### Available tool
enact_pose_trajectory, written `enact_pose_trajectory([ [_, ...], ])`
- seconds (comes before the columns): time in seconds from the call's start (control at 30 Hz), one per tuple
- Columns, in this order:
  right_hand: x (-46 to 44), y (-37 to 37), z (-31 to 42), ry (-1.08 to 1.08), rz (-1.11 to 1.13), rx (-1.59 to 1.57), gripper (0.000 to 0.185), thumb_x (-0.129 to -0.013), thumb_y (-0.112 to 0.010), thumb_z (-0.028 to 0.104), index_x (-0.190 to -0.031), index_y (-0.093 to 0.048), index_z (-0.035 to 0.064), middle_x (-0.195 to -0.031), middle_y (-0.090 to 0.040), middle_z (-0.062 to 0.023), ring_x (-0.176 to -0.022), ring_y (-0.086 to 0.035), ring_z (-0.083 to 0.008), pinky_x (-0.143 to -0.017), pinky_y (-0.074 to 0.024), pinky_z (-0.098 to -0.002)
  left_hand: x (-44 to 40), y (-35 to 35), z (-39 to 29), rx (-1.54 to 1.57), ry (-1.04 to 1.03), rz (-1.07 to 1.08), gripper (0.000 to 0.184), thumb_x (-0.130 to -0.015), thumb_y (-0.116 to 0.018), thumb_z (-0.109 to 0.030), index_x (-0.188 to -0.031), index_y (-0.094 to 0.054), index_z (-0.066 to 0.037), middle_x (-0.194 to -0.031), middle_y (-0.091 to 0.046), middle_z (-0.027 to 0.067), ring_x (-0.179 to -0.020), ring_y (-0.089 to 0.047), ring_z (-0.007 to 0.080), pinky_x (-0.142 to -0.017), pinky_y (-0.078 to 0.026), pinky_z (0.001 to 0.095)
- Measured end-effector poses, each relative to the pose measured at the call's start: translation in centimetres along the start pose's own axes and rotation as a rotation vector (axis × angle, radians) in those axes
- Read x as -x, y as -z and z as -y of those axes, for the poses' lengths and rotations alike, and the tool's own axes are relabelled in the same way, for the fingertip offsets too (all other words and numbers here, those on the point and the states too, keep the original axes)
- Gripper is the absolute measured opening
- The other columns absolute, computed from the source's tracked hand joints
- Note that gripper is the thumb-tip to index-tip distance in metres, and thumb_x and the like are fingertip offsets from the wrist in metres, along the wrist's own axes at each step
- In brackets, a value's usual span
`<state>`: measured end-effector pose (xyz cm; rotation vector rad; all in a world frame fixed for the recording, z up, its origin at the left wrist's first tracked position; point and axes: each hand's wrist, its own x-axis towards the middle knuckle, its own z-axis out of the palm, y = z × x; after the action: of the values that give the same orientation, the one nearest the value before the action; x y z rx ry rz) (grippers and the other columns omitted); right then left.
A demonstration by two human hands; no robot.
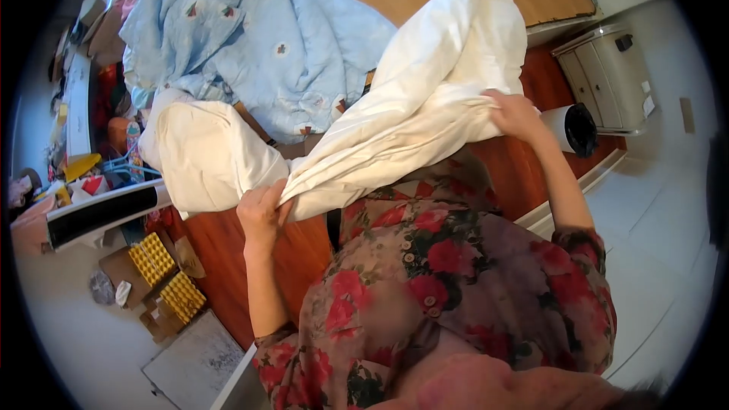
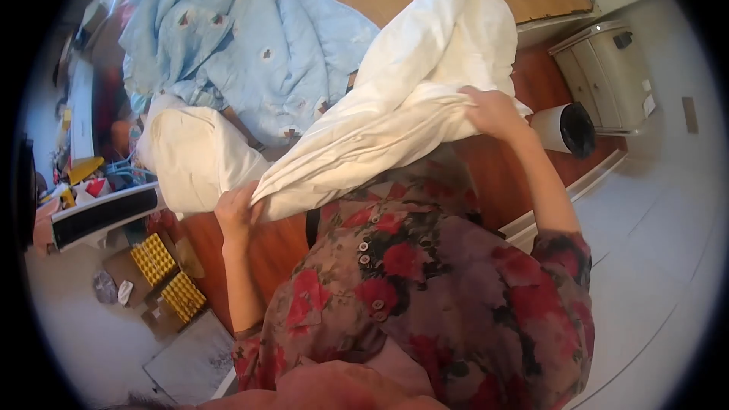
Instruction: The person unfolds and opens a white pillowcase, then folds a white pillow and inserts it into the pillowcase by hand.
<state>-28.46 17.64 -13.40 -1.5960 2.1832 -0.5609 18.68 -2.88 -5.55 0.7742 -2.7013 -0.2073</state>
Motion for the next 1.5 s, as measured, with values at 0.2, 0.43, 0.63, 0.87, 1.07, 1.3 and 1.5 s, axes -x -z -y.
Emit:
enact_pose_trajectory([
  [0.2,-6.6,-6.0,0.1,0.101,0.440,0.398,0.072,-0.076,-0.058,0.013,-0.145,-0.034,0.0112,-0.077,-0.064,-0.0182,-0.074,-0.063,-0.0376,-0.067,-0.0495,-0.0481,1.4,-0.1,-0.3,-0.035,-0.027,-0.007,0.036,-0.066,-0.078,-0.017,-0.099,-0.067,-0.011,-0.064,-0.049,0.0055,-0.060,-0.052,0.0262,-0.058,-0.042,0.0373],
  [0.43,-12.4,-7.9,-0.7,0.259,0.346,0.260,0.093,-0.079,-0.067,0.007,-0.152,-0.010,0.0111,-0.104,-0.061,-0.0243,-0.094,-0.061,-0.0399,-0.082,-0.0489,-0.0451,1.9,0.0,-0.9,-0.038,-0.008,-0.031,0.037,-0.064,-0.079,-0.015,-0.098,-0.067,-0.011,-0.064,-0.049,0.0051,-0.059,-0.052,0.0256,-0.057,-0.041,0.0370],
  [0.63,-13.8,-11.6,-2.5,0.267,0.289,0.153,0.072,-0.083,-0.065,0.009,-0.146,-0.029,0.0105,-0.109,-0.058,-0.0240,-0.103,-0.057,-0.0398,-0.088,-0.0467,-0.0434,1.8,-0.1,-0.9,-0.029,-0.010,-0.023,0.036,-0.064,-0.079,-0.015,-0.098,-0.067,-0.011,-0.063,-0.049,0.0050,-0.058,-0.051,0.0253,-0.057,-0.041,0.0367],
  [0.87,-13.6,-10.9,-1.5,0.253,0.158,0.097,0.045,-0.085,-0.062,0.009,-0.128,-0.046,0.0065,-0.104,-0.057,-0.0220,-0.099,-0.056,-0.0401,-0.086,-0.0469,-0.0436,1.7,-0.2,-0.8,-0.020,-0.016,-0.038,0.037,-0.064,-0.079,-0.015,-0.098,-0.067,-0.010,-0.063,-0.049,0.0049,-0.058,-0.052,0.0248,-0.056,-0.040,0.0364],
  [1.07,-15.2,-13.0,-3.6,0.241,0.136,0.165,0.030,-0.087,-0.054,0.008,-0.115,-0.054,0.0005,-0.104,-0.058,-0.0231,-0.099,-0.056,-0.0412,-0.087,-0.0462,-0.0453,1.8,-0.2,-1.1,-0.021,0.009,-0.032,0.037,-0.063,-0.079,-0.015,-0.098,-0.067,-0.011,-0.063,-0.050,0.0047,-0.058,-0.052,0.0247,-0.056,-0.041,0.0369],
  [1.3,-10.9,0.8,-1.6,0.302,-0.418,0.214,0.032,-0.085,-0.053,0.004,-0.117,-0.055,-0.0026,-0.114,-0.057,-0.0244,-0.107,-0.054,-0.0406,-0.094,-0.0439,-0.0434,1.2,-0.8,-1.7,0.072,0.112,-0.025,0.040,-0.064,-0.080,-0.017,-0.101,-0.066,-0.009,-0.068,-0.053,0.0064,-0.064,-0.056,0.0270,-0.060,-0.044,0.0385],
  [1.5,0.1,12.9,1.8,0.140,-1.112,0.396,0.036,-0.080,-0.056,0.003,-0.116,-0.060,0.0033,-0.109,-0.063,-0.0138,-0.100,-0.060,-0.0339,-0.086,-0.0496,-0.0378,-1.8,-1.5,-2.0,0.188,0.046,0.100,0.042,-0.061,-0.075,-0.004,-0.100,-0.061,-0.007,-0.088,-0.059,0.0093,-0.085,-0.057,0.0302,-0.072,-0.045,0.0407],
])
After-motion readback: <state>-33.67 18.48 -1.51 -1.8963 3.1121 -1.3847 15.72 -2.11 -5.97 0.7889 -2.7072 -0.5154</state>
